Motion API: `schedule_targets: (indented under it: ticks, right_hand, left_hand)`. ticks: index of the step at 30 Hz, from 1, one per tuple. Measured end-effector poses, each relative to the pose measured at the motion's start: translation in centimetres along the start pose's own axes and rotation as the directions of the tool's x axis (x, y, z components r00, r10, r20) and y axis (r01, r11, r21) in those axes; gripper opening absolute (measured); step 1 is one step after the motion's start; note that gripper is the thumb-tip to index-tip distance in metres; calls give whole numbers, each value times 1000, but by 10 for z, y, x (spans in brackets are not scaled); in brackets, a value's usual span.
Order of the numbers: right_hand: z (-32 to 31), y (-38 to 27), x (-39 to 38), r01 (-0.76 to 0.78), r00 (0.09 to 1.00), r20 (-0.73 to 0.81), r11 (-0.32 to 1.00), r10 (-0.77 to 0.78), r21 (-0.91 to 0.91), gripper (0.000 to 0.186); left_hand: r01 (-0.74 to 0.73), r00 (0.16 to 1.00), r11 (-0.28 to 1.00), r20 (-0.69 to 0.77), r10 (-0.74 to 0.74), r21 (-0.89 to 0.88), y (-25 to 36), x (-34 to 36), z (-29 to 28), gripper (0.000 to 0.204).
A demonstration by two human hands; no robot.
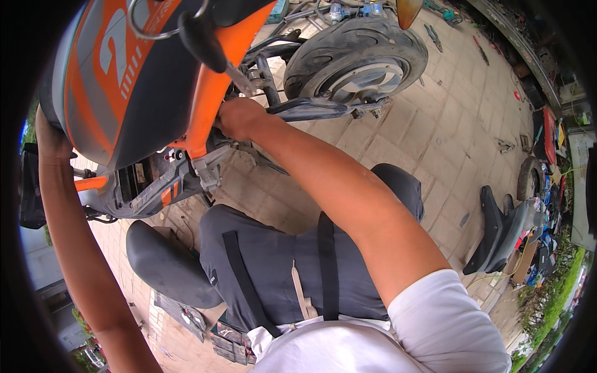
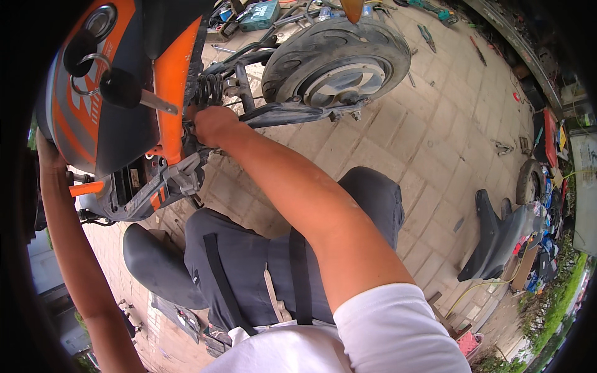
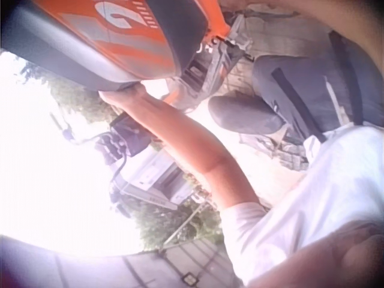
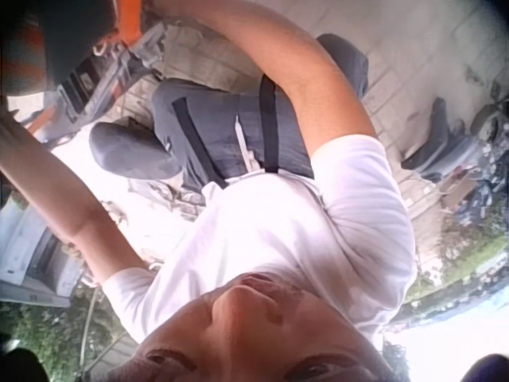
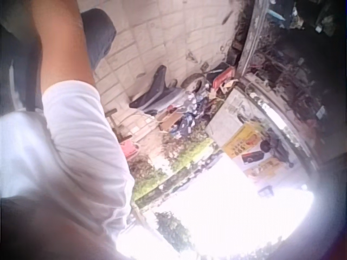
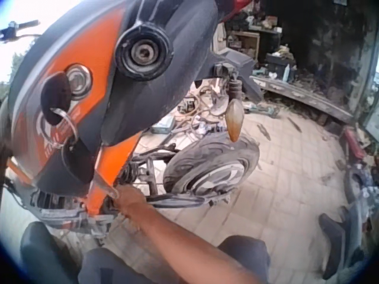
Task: The person works on the internal wiring of an electric scooter, manipulating a bundle of wires and connectors within the open body compartment. They briefly move to the front wheel area to adjust a component before returning to the main wiring harness to continue organizing and connecting the cables.
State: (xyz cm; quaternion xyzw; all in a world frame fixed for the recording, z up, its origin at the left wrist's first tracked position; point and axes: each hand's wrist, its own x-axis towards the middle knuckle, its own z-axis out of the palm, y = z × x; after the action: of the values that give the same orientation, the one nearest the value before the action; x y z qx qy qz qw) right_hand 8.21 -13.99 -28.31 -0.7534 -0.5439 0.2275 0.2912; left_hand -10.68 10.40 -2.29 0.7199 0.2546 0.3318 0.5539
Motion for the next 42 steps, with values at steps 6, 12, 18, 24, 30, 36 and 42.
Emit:
schedule_targets:
  ticks: [6,12,18,24,30,36,42]
  right_hand:
    - [-4,15,21,173,978,127,984,-166,-42,43]
    - [5,-21,1,2,975,205,925,82,-381,33]
    - [7,-5,4,5,984,162,897,74,-442,34]
    - [-13,-26,-9,73,985,171,897,3,-435,36]
    - [-8,-4,-15,131,988,125,932,-94,-338,59]
    - [-12,3,-13,168,985,-36,986,-167,8,59]
    - [-17,2,-17,119,993,-38,973,-113,196,65]
  left_hand:
    - [-47,992,998,116,51,-37,-1,-1,12,33]
    - [-37,999,999,30,38,-19,13,-19,43,27]
    - [-9,999,1000,44,10,-29,5,-11,57,29]
    - [36,999,999,31,-36,7,-3,15,-4,31]
    - [88,994,996,63,-89,20,-17,47,-52,31]
    - [110,992,993,57,-112,38,-9,59,-69,32]
    - [119,992,992,38,-121,48,-4,60,-81,32]
